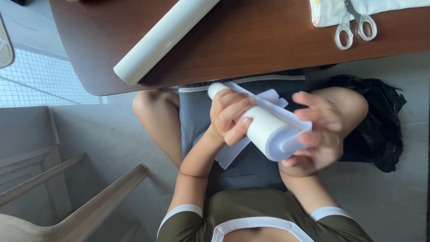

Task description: The person assembles a dust mop by inserting a white cylindrical refill into a plastic holder and securing it with a clip. They then attach a metal pole to the holder to complete the assembly.

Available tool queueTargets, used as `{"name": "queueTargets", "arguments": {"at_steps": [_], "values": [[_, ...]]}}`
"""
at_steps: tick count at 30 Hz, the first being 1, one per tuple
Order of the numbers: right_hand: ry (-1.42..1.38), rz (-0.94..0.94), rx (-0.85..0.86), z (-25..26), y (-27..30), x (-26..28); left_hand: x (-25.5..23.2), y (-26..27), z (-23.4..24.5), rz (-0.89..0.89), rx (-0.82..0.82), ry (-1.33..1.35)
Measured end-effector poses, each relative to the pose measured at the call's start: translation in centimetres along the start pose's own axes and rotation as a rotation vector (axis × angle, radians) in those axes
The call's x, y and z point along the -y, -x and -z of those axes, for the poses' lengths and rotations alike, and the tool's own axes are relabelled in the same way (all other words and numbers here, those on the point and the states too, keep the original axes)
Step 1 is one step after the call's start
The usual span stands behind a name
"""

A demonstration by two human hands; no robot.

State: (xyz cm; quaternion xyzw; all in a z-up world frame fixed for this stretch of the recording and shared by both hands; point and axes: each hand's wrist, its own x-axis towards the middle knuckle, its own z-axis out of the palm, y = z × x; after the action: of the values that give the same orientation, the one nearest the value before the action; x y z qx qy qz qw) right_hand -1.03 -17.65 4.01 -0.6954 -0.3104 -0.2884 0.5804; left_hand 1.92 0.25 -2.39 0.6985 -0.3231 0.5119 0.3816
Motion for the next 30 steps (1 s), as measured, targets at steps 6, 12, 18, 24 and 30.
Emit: {"name": "queueTargets", "arguments": {"at_steps": [6, 12, 18, 24, 30], "values": [[-0.105, -0.421, 0.178, -1.1, -1.6, 0.4, -1.5, 0.3, 0.2, 0.543, -0.002, 0.396], [0.179, -0.546, 0.399, -0.6, -1.7, -3.0, -1.7, 1.5, 1.1, 0.996, -0.009, 0.722], [0.086, -0.465, 0.530, -0.3, -1.1, -4.6, -0.6, 1.2, 1.6, 1.106, -0.078, 0.848], [0.030, -0.510, 0.551, -2.7, 0.7, -5.4, 0.1, 1.3, 4.4, 1.108, -0.128, 0.887], [0.070, -0.461, 0.902, -6.7, 0.1, -4.1, -1.5, 5.8, 8.1, 1.244, -0.270, 0.927]]}}
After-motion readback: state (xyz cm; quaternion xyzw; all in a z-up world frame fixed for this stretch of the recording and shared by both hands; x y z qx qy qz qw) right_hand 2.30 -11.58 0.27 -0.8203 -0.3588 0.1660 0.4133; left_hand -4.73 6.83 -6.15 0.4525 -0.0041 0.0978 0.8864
